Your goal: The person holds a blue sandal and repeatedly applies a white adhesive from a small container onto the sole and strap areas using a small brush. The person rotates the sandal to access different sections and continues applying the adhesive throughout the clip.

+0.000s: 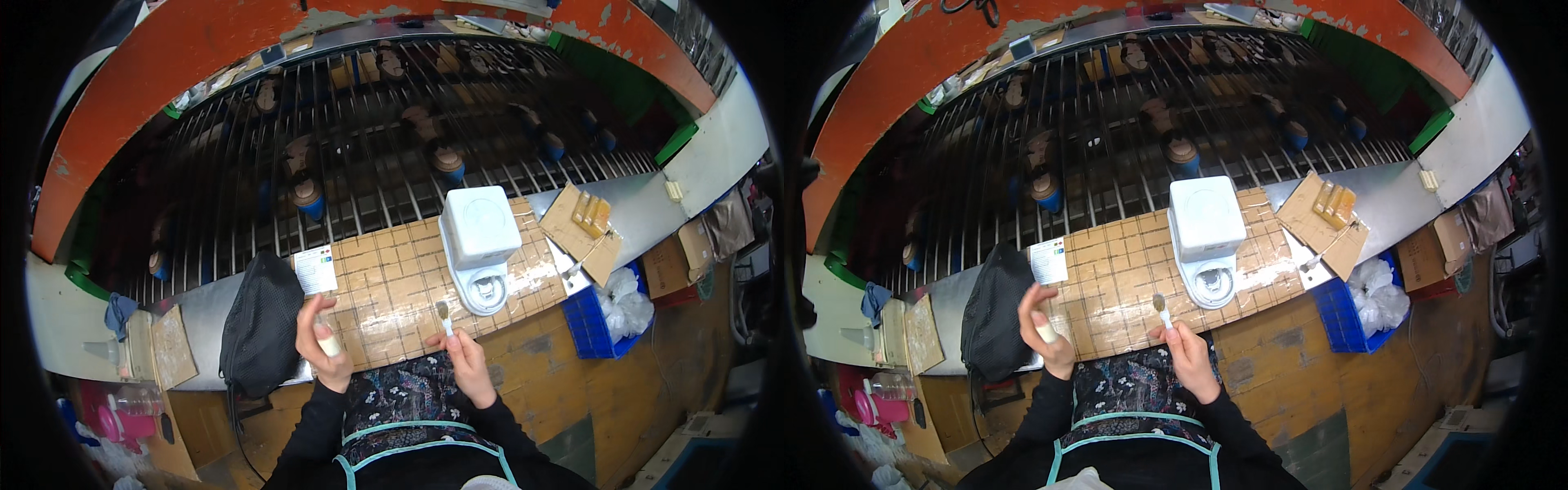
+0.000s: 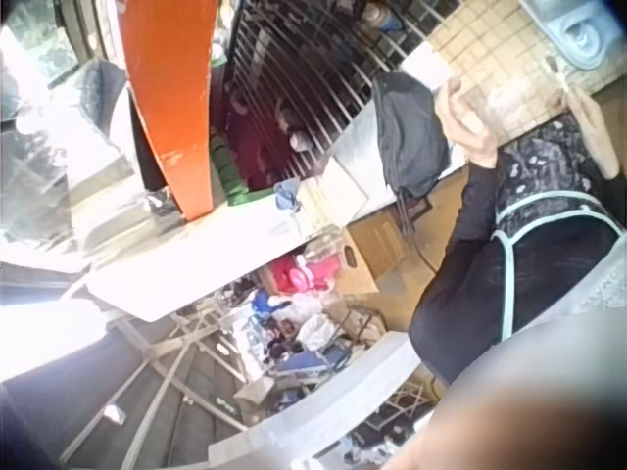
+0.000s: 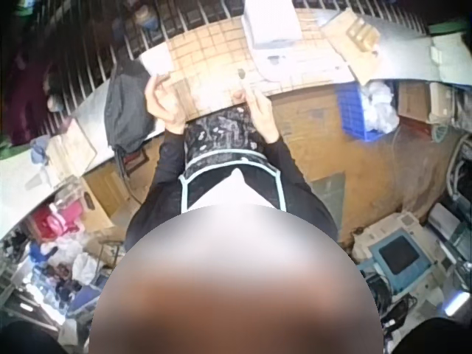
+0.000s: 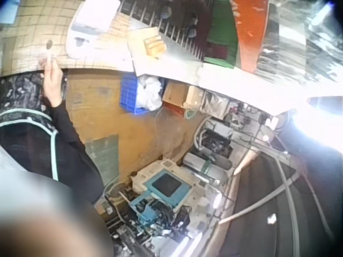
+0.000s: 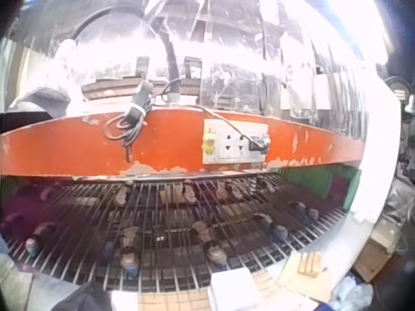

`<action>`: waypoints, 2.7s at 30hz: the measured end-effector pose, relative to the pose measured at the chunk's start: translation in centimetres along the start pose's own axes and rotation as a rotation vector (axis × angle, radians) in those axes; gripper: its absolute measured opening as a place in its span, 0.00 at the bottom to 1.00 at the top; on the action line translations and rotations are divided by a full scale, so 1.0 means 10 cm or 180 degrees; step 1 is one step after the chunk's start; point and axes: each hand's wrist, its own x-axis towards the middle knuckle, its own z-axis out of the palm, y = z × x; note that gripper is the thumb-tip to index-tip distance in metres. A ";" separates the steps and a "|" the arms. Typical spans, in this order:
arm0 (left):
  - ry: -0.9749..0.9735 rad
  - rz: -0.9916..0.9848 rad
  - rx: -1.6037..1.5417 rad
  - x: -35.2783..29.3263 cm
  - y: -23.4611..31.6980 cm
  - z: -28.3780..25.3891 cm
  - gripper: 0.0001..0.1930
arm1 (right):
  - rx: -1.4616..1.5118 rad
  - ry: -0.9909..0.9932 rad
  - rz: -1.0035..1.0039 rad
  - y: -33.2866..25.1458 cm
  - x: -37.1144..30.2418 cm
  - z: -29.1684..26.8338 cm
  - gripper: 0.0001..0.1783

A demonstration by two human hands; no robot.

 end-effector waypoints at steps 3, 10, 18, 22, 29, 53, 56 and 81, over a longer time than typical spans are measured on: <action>-0.0500 -0.0457 -0.0532 0.54 0.13 0.09 0.19 | 0.0603 -0.0518 -0.0005 -0.37 0.12 -0.33 0.17; -0.1193 -0.2485 -0.2832 1.01 -0.33 0.36 0.15 | -0.1222 0.0095 -0.1058 -1.38 1.28 -1.04 0.19; -0.0559 -0.3466 -0.3967 0.87 -0.65 0.28 0.16 | -0.4085 -0.0888 -0.0065 -0.73 3.40 -0.83 0.43; -0.0285 -0.3603 -0.4207 0.89 -0.66 0.26 0.17 | -0.4104 -0.1704 -0.0097 -0.14 3.94 -0.71 0.46; -0.0293 -0.3452 -0.4557 0.88 -0.69 0.25 0.17 | -0.5274 -0.1660 -0.2009 0.27 4.21 -0.96 0.30; -0.2052 -0.4051 -0.4798 -0.27 0.22 -0.25 0.54 | -0.0983 -0.0417 -0.0994 -0.76 0.07 -0.52 0.40; -0.2086 -0.4211 -0.4614 -0.29 0.17 -0.30 0.54 | -0.1423 0.0535 -0.0533 -0.44 -0.10 -0.68 0.21; -0.0100 -0.0955 -0.3367 0.53 0.14 -0.59 0.46 | -0.4181 0.1370 -0.1621 -0.21 0.38 -0.95 0.03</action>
